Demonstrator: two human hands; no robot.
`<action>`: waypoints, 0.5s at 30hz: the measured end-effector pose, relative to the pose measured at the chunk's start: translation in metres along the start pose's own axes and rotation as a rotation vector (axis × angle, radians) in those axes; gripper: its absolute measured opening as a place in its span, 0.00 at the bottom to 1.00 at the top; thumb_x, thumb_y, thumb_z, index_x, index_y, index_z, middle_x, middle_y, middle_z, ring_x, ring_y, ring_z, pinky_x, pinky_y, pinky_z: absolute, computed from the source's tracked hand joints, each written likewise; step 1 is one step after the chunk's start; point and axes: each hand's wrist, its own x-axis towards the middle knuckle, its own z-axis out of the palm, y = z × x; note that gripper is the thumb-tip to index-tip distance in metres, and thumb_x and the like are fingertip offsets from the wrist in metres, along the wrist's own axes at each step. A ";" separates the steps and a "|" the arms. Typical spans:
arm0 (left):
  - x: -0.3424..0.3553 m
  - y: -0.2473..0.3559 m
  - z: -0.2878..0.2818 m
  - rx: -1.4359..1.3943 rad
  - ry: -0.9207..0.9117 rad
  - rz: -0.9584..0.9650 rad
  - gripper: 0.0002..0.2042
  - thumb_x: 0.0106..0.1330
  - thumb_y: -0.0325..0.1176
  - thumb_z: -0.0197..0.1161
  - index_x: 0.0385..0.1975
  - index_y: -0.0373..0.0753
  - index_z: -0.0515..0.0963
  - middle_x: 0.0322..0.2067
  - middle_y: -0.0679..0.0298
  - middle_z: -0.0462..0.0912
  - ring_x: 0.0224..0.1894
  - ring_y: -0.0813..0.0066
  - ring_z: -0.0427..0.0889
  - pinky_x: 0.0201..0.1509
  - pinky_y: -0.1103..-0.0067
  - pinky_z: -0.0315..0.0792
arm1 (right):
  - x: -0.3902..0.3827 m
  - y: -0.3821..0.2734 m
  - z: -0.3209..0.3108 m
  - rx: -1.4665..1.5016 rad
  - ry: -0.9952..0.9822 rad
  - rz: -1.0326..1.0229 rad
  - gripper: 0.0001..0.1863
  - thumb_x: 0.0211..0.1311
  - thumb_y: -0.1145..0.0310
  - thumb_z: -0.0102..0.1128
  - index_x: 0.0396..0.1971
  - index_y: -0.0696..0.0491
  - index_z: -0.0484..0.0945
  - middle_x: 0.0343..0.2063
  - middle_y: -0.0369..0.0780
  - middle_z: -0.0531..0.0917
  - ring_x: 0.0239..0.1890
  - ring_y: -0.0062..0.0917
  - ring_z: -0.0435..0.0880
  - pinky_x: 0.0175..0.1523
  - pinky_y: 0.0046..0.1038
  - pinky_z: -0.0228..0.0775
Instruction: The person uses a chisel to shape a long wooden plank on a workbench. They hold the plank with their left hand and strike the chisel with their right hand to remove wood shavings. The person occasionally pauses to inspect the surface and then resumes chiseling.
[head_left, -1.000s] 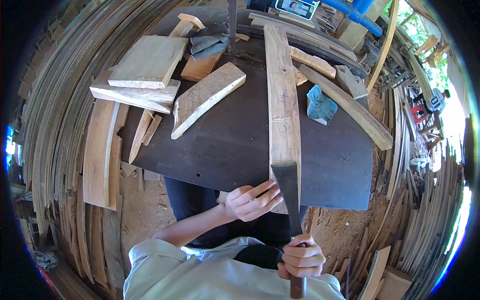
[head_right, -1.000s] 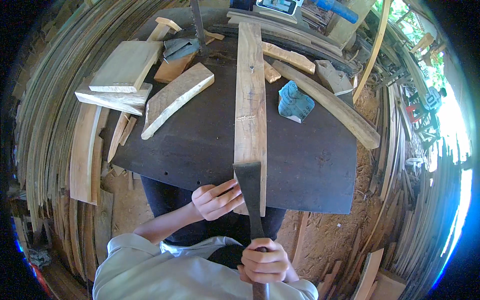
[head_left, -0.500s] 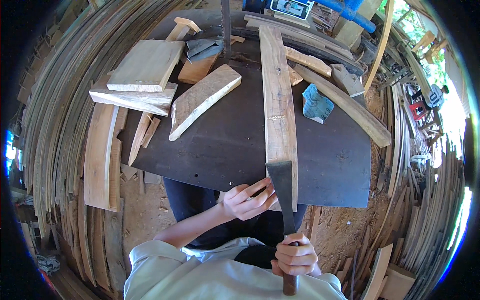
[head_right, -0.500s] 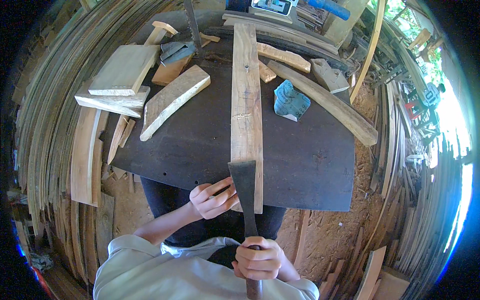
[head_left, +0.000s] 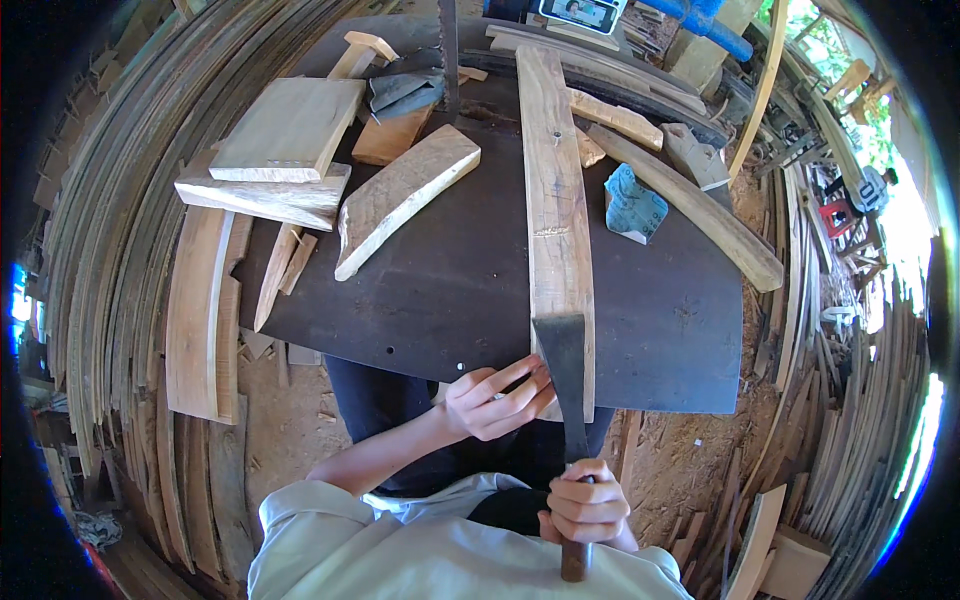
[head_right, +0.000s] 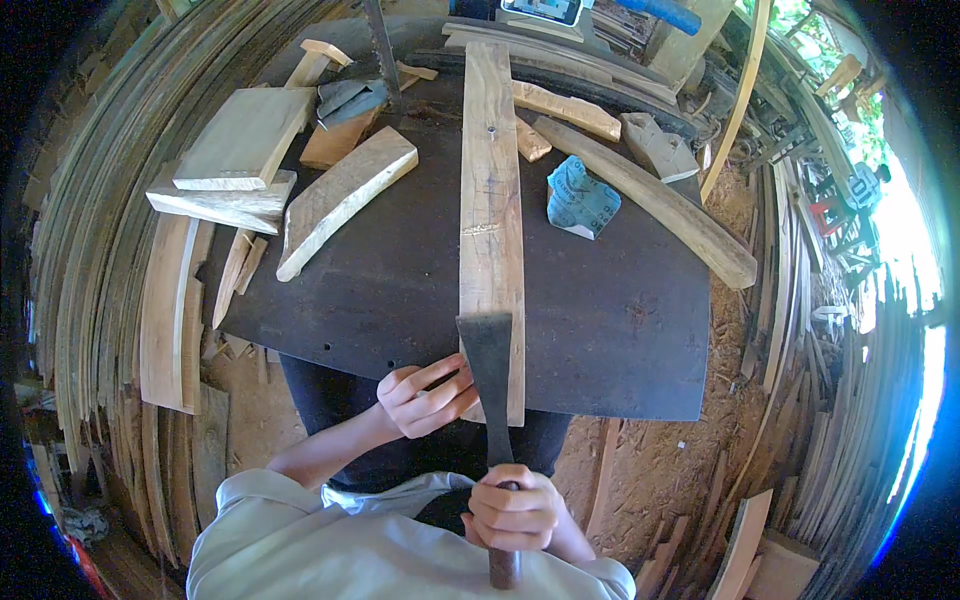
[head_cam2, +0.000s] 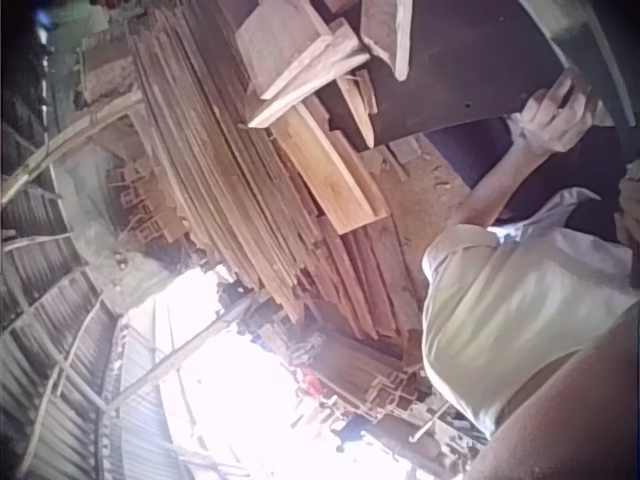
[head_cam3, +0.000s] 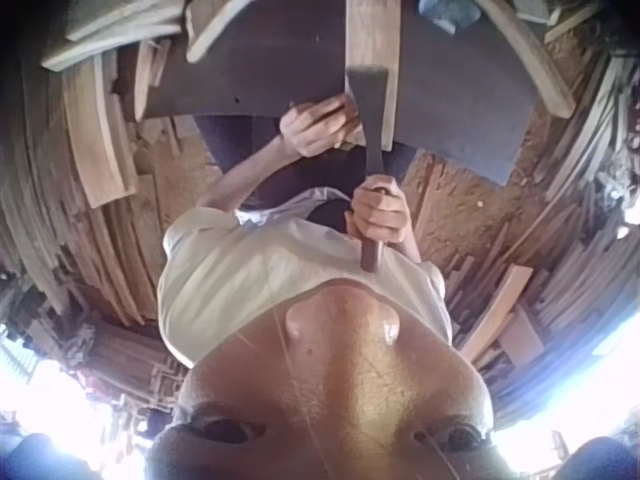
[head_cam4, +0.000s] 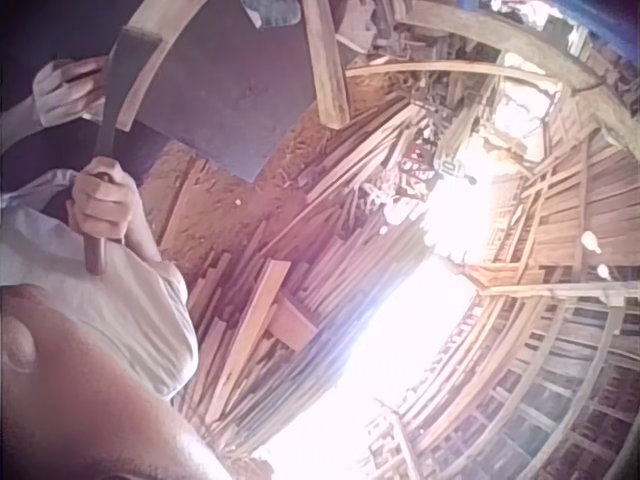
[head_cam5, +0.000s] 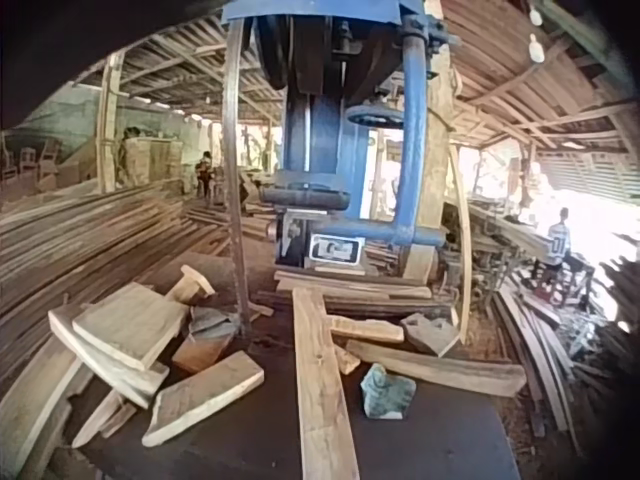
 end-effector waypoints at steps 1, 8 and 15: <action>0.001 0.000 -0.001 -0.003 -0.006 0.000 0.07 0.54 0.34 0.70 0.33 0.51 0.82 0.42 0.78 0.81 0.47 0.81 0.81 0.34 0.88 0.65 | 0.000 0.005 0.003 -0.012 0.006 -0.005 0.07 0.38 0.80 0.63 0.13 0.54 0.74 0.18 0.36 0.78 0.25 0.26 0.80 0.39 0.29 0.74; 0.002 0.002 0.002 -0.004 0.019 -0.026 0.09 0.55 0.33 0.69 0.36 0.51 0.82 0.43 0.77 0.82 0.47 0.82 0.81 0.33 0.88 0.65 | 0.007 0.025 0.009 -0.063 -0.028 0.061 0.08 0.37 0.81 0.64 0.14 0.53 0.74 0.21 0.38 0.79 0.27 0.28 0.80 0.43 0.33 0.74; 0.001 0.003 0.001 -0.014 0.013 -0.019 0.08 0.57 0.34 0.68 0.37 0.52 0.83 0.43 0.79 0.82 0.48 0.84 0.80 0.35 0.88 0.65 | 0.003 0.010 0.001 0.022 0.034 0.100 0.08 0.36 0.81 0.61 0.11 0.52 0.73 0.17 0.37 0.78 0.26 0.26 0.80 0.40 0.30 0.74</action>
